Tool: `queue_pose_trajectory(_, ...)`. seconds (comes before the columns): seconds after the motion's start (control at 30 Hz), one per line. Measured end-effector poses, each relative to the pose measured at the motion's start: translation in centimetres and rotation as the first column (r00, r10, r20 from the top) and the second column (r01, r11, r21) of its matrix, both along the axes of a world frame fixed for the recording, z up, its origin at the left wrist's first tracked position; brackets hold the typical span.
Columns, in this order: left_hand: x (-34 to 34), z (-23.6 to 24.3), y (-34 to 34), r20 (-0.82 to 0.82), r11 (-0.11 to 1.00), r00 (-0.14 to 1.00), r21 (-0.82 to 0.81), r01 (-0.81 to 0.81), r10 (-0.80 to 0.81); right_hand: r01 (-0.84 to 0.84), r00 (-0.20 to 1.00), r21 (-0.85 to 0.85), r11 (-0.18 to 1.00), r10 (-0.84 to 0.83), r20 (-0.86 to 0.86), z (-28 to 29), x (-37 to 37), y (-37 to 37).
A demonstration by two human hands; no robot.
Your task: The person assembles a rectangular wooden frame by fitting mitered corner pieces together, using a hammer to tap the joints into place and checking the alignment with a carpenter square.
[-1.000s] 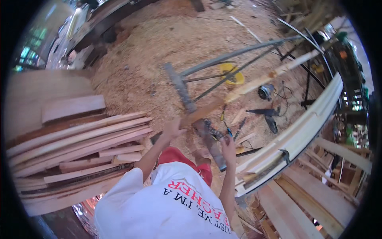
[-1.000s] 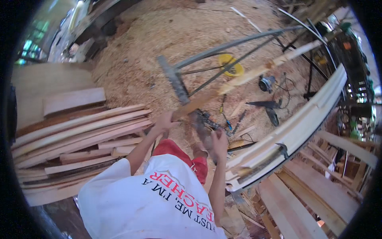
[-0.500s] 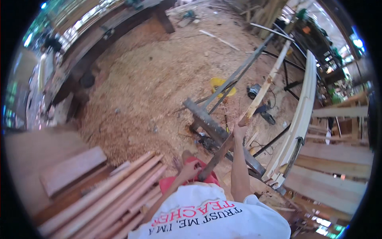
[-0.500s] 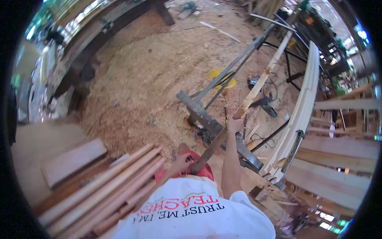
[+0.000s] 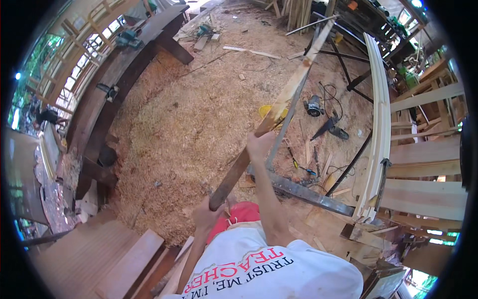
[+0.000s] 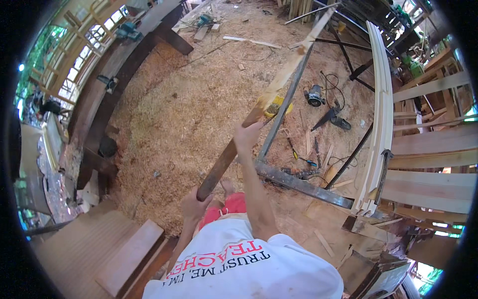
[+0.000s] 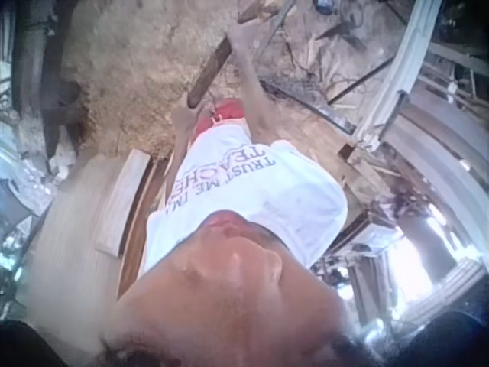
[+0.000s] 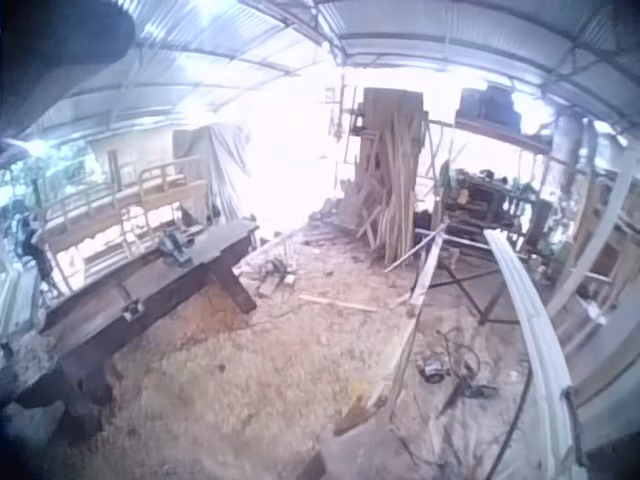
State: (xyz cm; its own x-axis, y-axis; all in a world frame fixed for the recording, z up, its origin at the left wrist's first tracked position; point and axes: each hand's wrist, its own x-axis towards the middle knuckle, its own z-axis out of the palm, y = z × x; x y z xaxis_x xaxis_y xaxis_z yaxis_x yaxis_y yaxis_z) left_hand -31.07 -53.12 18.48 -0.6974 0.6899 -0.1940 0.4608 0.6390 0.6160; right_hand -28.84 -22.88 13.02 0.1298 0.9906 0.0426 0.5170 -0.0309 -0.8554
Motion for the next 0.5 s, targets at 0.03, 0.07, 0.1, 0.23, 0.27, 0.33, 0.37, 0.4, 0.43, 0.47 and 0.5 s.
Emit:
queue_pose_trajectory(0.03, -1.2, -0.2, -0.9, -0.008, 1.000, 1.000, 0.003, 0.011, -0.011, -0.009, 1.000, -0.014, 1.000, 0.009, 0.000, -0.2, -1.6, -0.5)
queue_pose_trajectory(0.07, -2.5, -0.8, -1.6, -0.056, 0.998, 0.998, -0.060, -0.001, -0.003, -0.019, 1.000, -0.027, 0.999, 0.019, -0.003, -0.2, -3.2, -1.1)
queue_pose_trajectory(0.1, -4.0, -1.1, -1.8, -0.105, 0.992, 0.994, -0.123, -0.013, 0.000, -0.043, 0.997, -0.077, 0.996, 0.038, -0.060, 0.5, -5.0, -1.4)
queue_pose_trajectory(0.23, -9.5, 0.3, -0.1, -0.013, 0.997, 0.998, -0.040, -0.060, 0.059, -0.078, 0.994, -0.159, 0.984, 0.064, -0.094, 3.7, -11.4, -0.2)
queue_pose_trajectory(0.27, -11.1, 0.2, 0.6, -0.064, 0.997, 0.996, -0.047, -0.063, 0.060, -0.085, 0.991, -0.187, 0.979, 0.064, -0.117, 3.6, -13.1, 0.6)
queue_pose_trajectory(0.33, -14.0, 0.0, 2.0, -0.118, 0.997, 0.992, -0.056, -0.060, 0.053, -0.088, 0.988, -0.217, 0.972, 0.057, -0.143, 2.7, -16.1, 2.2)
queue_pose_trajectory(0.37, -15.3, 0.0, 2.9, -0.114, 0.997, 0.991, -0.033, -0.075, 0.070, -0.102, 0.983, -0.216, 0.971, 0.065, -0.172, 2.2, -17.7, 3.1)
queue_pose_trajectory(0.4, -16.9, -0.3, 4.0, -0.106, 0.996, 0.991, -0.006, -0.087, 0.086, -0.113, 0.978, -0.211, 0.971, 0.071, -0.196, 1.6, -19.2, 4.2)
queue_pose_trajectory(0.43, -18.9, -0.8, 5.6, -0.105, 0.997, 0.992, -0.004, -0.072, 0.071, -0.098, 0.979, -0.209, 0.973, 0.056, -0.195, 0.9, -20.9, 5.8)
queue_pose_trajectory(0.47, -21.0, -1.4, 7.6, -0.063, 0.998, 0.997, -0.053, -0.046, 0.042, -0.104, 0.983, -0.207, 0.973, 0.069, -0.169, 0.2, -22.6, 7.9)
queue_pose_trajectory(0.5, -23.2, -2.2, 10.0, -0.016, 0.995, 1.000, -0.102, -0.021, 0.019, -0.114, 0.987, -0.205, 0.972, 0.086, -0.138, -0.7, -24.3, 10.0)
